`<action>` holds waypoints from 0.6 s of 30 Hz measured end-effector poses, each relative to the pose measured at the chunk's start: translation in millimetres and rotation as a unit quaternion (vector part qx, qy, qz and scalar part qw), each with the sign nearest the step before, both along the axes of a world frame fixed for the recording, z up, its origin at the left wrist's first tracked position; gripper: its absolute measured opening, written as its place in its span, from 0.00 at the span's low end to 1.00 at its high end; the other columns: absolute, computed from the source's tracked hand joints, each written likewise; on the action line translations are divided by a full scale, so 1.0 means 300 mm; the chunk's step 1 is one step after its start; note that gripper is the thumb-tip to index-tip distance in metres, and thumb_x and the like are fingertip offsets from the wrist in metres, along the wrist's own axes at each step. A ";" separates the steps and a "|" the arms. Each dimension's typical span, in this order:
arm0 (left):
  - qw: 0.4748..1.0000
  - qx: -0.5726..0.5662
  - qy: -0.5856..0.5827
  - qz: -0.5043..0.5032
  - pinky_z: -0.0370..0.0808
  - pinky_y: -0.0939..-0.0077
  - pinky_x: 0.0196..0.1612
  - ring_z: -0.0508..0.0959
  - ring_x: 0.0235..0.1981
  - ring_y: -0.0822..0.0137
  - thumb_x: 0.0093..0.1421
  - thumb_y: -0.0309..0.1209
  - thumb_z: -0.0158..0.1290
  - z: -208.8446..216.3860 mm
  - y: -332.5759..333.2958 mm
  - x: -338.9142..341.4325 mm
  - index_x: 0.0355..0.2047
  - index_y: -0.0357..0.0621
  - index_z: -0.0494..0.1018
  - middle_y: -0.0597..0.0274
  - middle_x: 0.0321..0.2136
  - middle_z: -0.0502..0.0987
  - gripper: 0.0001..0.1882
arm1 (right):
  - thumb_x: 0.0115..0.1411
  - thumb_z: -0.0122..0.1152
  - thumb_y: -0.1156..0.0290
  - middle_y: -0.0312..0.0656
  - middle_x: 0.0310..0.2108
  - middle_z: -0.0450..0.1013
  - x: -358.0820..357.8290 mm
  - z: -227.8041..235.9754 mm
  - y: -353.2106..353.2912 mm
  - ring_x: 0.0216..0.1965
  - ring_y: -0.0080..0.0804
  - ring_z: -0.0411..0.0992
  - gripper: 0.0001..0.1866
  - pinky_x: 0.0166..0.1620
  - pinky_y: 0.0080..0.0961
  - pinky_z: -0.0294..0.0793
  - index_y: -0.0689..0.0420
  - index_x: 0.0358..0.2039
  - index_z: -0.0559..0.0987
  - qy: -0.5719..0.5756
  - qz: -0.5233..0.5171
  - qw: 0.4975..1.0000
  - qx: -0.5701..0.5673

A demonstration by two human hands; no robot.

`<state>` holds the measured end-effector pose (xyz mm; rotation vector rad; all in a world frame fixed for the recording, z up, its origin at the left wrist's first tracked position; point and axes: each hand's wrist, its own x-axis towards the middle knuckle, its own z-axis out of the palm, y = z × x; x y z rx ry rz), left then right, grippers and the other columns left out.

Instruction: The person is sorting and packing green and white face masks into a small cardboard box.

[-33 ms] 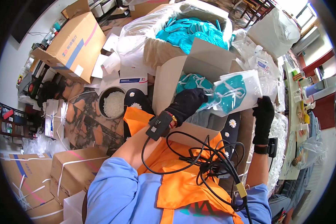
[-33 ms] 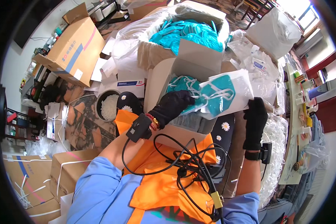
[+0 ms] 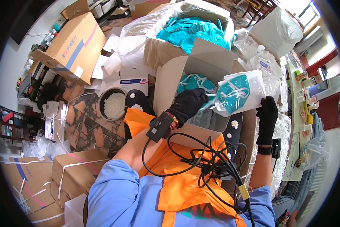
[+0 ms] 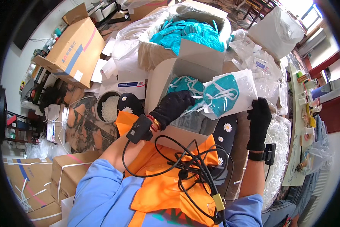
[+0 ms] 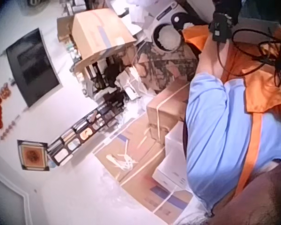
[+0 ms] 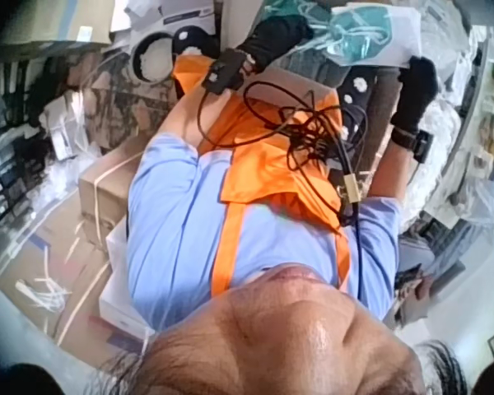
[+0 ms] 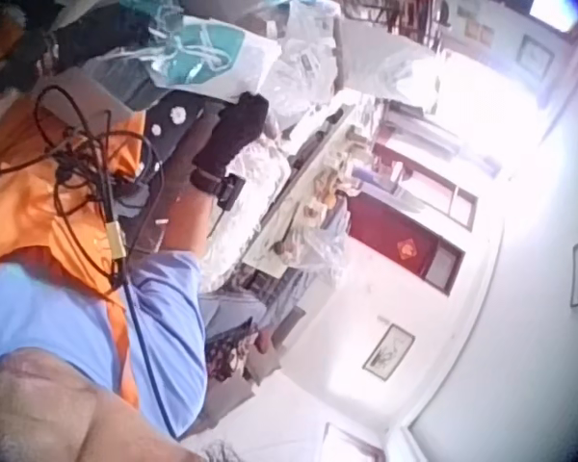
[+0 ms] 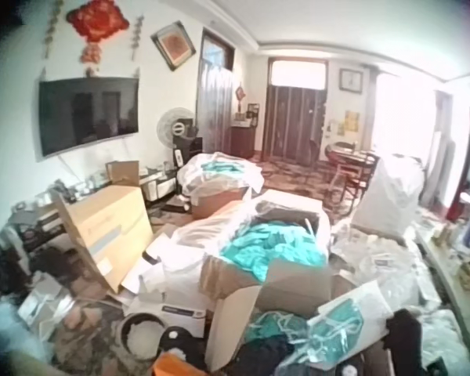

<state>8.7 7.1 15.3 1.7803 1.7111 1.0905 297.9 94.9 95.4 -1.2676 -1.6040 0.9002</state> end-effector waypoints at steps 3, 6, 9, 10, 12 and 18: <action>1.000 0.012 -0.005 0.009 0.74 0.59 0.35 0.78 0.31 0.49 0.58 0.36 0.53 -0.017 -0.014 -0.033 0.34 0.44 0.77 0.50 0.28 0.78 0.10 | 0.63 0.57 0.67 0.28 0.22 0.69 0.019 -0.012 0.028 0.20 0.15 0.64 0.06 0.21 0.15 0.60 0.55 0.36 0.77 0.086 -0.052 0.995 -0.017; 0.994 0.072 0.071 0.044 0.74 0.60 0.33 0.77 0.28 0.49 0.56 0.33 0.54 -0.105 0.004 -0.051 0.32 0.44 0.76 0.50 0.25 0.77 0.08 | 0.65 0.55 0.65 0.25 0.20 0.65 0.185 -0.050 0.145 0.18 0.13 0.57 0.07 0.20 0.14 0.53 0.53 0.33 0.77 0.104 -0.103 0.989 0.032; 0.996 0.009 0.076 0.034 0.75 0.66 0.32 0.79 0.27 0.54 0.58 0.31 0.52 -0.068 -0.033 -0.077 0.34 0.43 0.75 0.55 0.25 0.78 0.07 | 0.65 0.53 0.64 0.25 0.19 0.64 0.296 -0.072 0.253 0.17 0.15 0.56 0.07 0.20 0.16 0.52 0.50 0.32 0.77 0.120 -0.183 0.976 0.017; 0.995 0.024 0.091 0.028 0.76 0.68 0.31 0.79 0.26 0.57 0.59 0.31 0.52 -0.079 -0.028 -0.075 0.35 0.42 0.75 0.56 0.25 0.78 0.07 | 0.65 0.53 0.64 0.26 0.19 0.65 0.342 -0.081 0.302 0.17 0.16 0.57 0.07 0.20 0.17 0.53 0.50 0.32 0.77 0.038 -0.196 0.979 0.042; 0.991 0.059 0.122 0.014 0.76 0.72 0.31 0.80 0.26 0.62 0.60 0.32 0.52 -0.086 -0.007 -0.070 0.37 0.41 0.74 0.58 0.24 0.77 0.09 | 0.65 0.53 0.65 0.29 0.19 0.66 0.479 -0.108 0.445 0.18 0.20 0.60 0.08 0.21 0.20 0.58 0.52 0.32 0.77 -0.097 -0.204 0.968 0.112; 0.961 -0.027 -0.237 0.138 0.73 0.68 0.45 0.76 0.40 0.58 0.56 0.29 0.57 0.008 0.054 -0.063 0.56 0.38 0.65 0.52 0.38 0.76 0.27 | 0.63 0.54 0.69 0.43 0.30 0.76 0.583 -0.074 0.786 0.30 0.37 0.73 0.08 0.35 0.29 0.73 0.58 0.38 0.78 0.128 -0.184 0.973 0.049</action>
